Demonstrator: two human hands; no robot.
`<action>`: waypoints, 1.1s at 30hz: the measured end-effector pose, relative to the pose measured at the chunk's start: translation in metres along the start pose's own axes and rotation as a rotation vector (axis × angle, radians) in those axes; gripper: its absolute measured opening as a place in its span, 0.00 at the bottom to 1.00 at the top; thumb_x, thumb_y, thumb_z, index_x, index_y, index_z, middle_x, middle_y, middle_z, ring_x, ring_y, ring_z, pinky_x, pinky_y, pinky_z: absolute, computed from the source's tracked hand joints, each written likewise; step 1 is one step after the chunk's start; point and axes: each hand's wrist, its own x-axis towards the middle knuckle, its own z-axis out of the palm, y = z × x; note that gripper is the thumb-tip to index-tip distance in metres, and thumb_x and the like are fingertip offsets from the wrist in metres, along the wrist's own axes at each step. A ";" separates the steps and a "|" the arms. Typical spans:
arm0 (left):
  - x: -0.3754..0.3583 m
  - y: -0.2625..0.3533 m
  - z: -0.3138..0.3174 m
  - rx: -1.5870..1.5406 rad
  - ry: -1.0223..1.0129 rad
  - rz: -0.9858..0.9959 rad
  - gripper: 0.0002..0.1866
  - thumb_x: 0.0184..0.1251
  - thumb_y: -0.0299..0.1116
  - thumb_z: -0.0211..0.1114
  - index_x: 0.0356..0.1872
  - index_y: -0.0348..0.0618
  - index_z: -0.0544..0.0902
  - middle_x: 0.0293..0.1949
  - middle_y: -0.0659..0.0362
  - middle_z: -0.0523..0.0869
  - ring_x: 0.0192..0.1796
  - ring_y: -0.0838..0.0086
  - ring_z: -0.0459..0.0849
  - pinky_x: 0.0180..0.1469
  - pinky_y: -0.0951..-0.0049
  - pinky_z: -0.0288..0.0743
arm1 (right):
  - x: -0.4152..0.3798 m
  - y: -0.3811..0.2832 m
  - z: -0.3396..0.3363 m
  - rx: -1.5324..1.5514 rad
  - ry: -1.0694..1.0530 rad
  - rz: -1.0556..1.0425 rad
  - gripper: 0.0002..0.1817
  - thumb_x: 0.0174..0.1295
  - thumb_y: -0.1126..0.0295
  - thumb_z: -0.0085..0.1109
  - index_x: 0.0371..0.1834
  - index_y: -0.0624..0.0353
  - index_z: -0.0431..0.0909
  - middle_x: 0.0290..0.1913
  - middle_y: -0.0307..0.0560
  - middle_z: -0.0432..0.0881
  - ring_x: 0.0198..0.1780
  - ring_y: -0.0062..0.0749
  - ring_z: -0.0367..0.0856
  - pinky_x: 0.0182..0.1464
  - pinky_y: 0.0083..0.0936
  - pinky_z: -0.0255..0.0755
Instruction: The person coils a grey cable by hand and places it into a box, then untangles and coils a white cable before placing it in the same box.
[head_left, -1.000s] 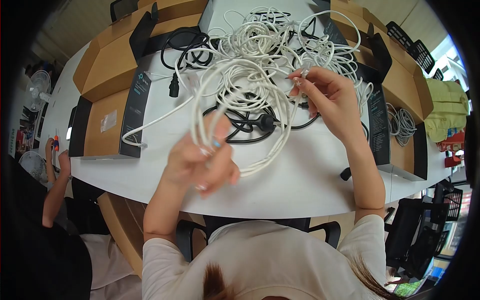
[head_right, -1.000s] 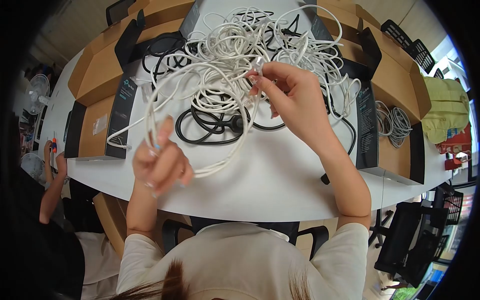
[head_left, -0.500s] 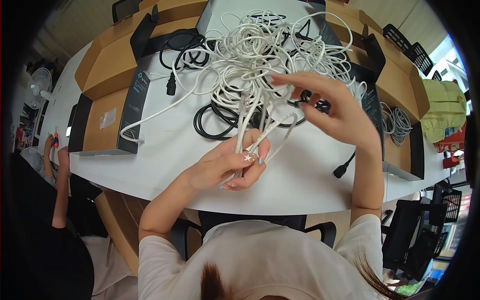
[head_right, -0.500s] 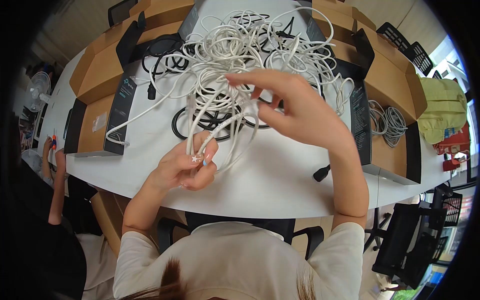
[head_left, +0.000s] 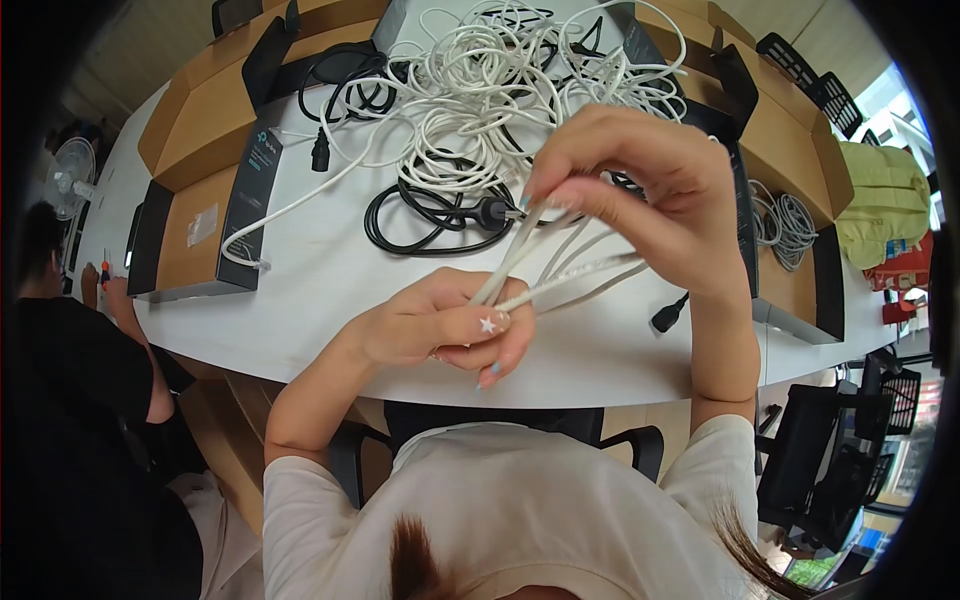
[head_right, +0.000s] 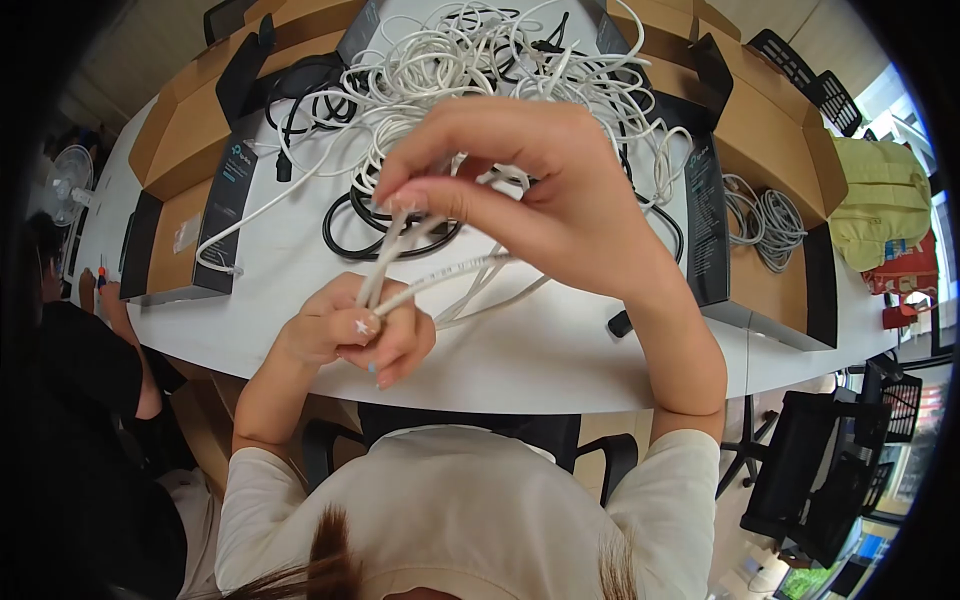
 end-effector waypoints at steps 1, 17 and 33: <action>0.001 -0.003 -0.003 0.024 0.003 0.059 0.19 0.74 0.44 0.47 0.37 0.34 0.73 0.15 0.68 0.64 0.17 0.84 0.60 0.26 0.79 0.64 | -0.001 -0.003 0.000 0.036 0.064 0.019 0.05 0.57 0.81 0.59 0.36 0.67 0.80 0.36 0.47 0.83 0.35 0.25 0.81 0.36 0.18 0.73; 0.027 0.006 -0.020 1.234 0.786 0.491 0.19 0.72 0.27 0.49 0.62 0.43 0.72 0.38 0.55 0.82 0.32 0.79 0.81 0.30 0.82 0.78 | -0.002 0.017 0.002 -0.063 0.388 0.297 0.08 0.63 0.74 0.59 0.41 0.65 0.83 0.32 0.39 0.83 0.20 0.09 0.73 0.18 0.07 0.62; 0.021 0.025 -0.021 0.843 0.720 0.112 0.11 0.76 0.38 0.45 0.48 0.43 0.68 0.32 0.54 0.86 0.30 0.74 0.87 0.27 0.82 0.75 | -0.001 0.041 -0.009 -0.071 0.368 0.285 0.11 0.62 0.70 0.61 0.44 0.65 0.82 0.37 0.45 0.85 0.29 0.19 0.83 0.28 0.14 0.78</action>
